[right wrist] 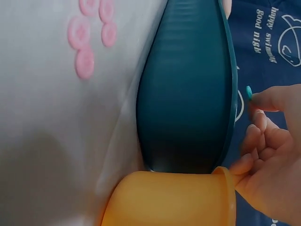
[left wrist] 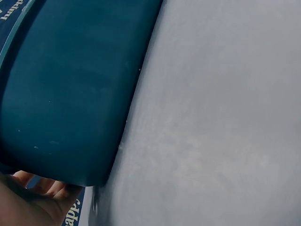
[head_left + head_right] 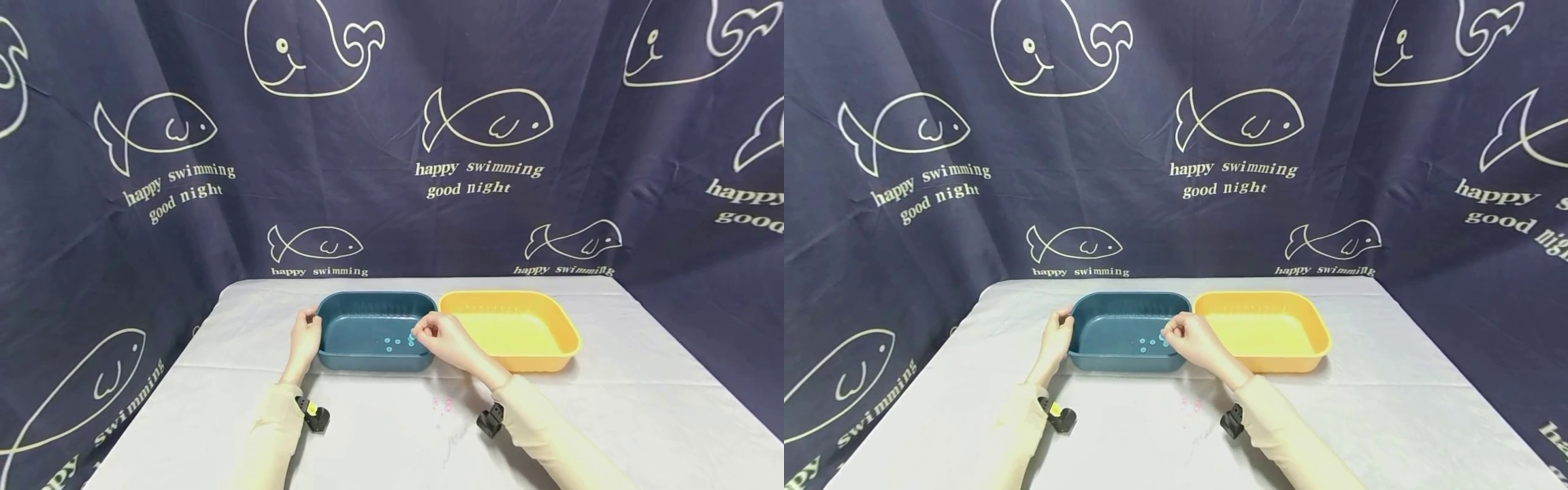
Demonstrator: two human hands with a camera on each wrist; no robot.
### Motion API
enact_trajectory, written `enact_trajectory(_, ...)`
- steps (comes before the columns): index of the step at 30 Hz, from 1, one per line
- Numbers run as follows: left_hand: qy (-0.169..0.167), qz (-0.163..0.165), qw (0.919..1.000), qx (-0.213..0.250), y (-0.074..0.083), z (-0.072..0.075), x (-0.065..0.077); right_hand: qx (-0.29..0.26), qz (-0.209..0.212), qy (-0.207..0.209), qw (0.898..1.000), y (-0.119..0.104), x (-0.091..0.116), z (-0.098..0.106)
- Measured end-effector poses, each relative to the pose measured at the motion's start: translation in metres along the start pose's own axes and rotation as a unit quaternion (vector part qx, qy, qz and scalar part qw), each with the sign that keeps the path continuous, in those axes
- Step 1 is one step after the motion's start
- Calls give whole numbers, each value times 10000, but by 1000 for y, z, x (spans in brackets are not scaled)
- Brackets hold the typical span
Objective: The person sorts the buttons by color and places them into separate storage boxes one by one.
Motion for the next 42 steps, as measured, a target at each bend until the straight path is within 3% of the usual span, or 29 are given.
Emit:
enact_trajectory(9, 60, 4, 10000, 35, -1, 0, 1, 101, -221, -56, 9997, 6, -9, -7)
enact_trajectory(42, 81, 22, 9999, 80, -2, 1, 0, 903, 115, 69, 9958, 7, -35, -24)
Point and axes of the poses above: each hand's wrist, its own x-axis away from the middle knuckle, its own z-axis out of the back of the hand, y = z × x, the point moved 6 cm from there along -x, towards the middle knuckle, and after that the axes turned 10 degrees about -z, right-handed, at the moved point
